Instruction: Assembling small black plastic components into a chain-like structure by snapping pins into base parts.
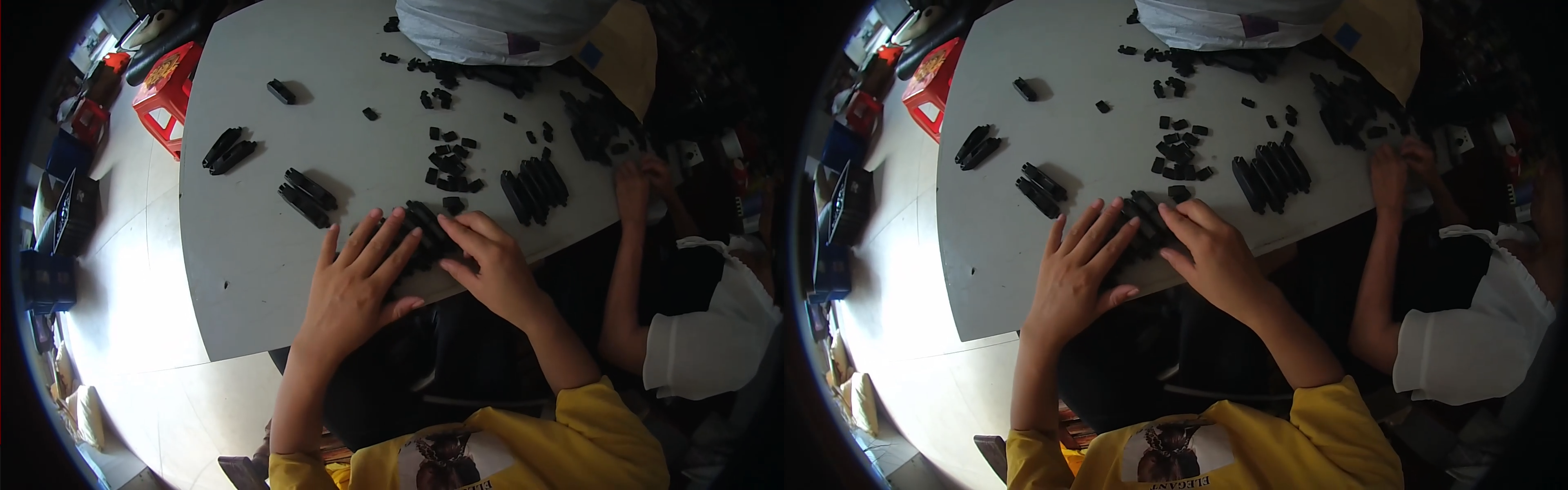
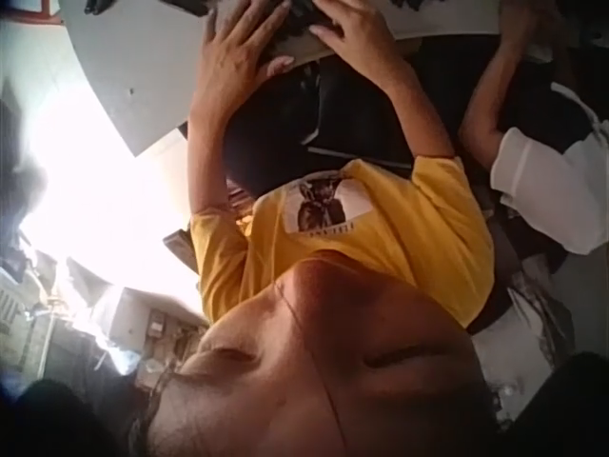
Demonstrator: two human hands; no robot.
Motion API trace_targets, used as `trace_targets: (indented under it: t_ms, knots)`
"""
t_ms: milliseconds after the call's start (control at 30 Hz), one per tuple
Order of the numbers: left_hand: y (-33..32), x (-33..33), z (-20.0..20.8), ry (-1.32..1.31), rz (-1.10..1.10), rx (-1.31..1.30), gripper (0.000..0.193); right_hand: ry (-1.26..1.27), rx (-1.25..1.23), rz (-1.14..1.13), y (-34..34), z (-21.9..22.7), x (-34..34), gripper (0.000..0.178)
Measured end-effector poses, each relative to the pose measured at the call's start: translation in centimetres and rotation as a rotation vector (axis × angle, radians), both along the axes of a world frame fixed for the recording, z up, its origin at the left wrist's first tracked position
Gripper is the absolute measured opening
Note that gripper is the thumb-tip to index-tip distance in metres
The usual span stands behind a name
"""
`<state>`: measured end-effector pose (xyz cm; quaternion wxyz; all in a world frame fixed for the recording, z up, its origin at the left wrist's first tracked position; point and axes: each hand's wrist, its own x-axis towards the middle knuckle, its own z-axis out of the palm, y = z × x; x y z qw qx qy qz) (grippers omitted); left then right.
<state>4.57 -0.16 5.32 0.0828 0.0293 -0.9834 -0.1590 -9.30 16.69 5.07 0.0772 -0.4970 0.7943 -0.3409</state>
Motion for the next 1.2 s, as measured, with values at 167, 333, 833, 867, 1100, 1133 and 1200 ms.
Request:
trace_targets:
  t_ms: [167, 333, 833, 867, 1100, 1133, 1200]
  knots:
    - [0.2, -0.6, -0.6, 0.002, 0.02, -0.001, 0.073, -0.012, -0.036, 0.002, -1.4, -0.4, -0.7, 0.053]
    - [-1.2, 0.3, 0.7, 0.125, 0.114, 0.192, 0.068, 0.054, -0.172, -0.066, -1.4, -0.3, -2.6, 0.049]
    - [0.2, -3.4, -0.4, 0.01, -0.057, -0.072, 0.07, 0.28, 0.018, -0.182, -8.9, -0.3, -9.5, 0.035]
    - [-0.1, -3.3, -0.5, 0.039, -0.057, -0.073, 0.07, 0.276, 0.015, -0.172, -8.7, 0.0, -9.1, 0.035]
    - [-1.2, 0.0, -0.3, 0.134, -0.002, 0.139, 0.066, 0.016, -0.121, -0.111, -2.1, 0.1, -2.8, 0.034]
    - [-0.8, -0.2, -0.2, 0.134, -0.002, 0.138, 0.066, -0.038, -0.125, -0.112, -1.8, -0.2, -2.3, 0.034]
    - [0.0, -0.5, -0.1, -0.049, -0.044, -0.105, 0.06, -0.057, -0.129, -0.127, -2.0, -1.3, -1.6, 0.035]
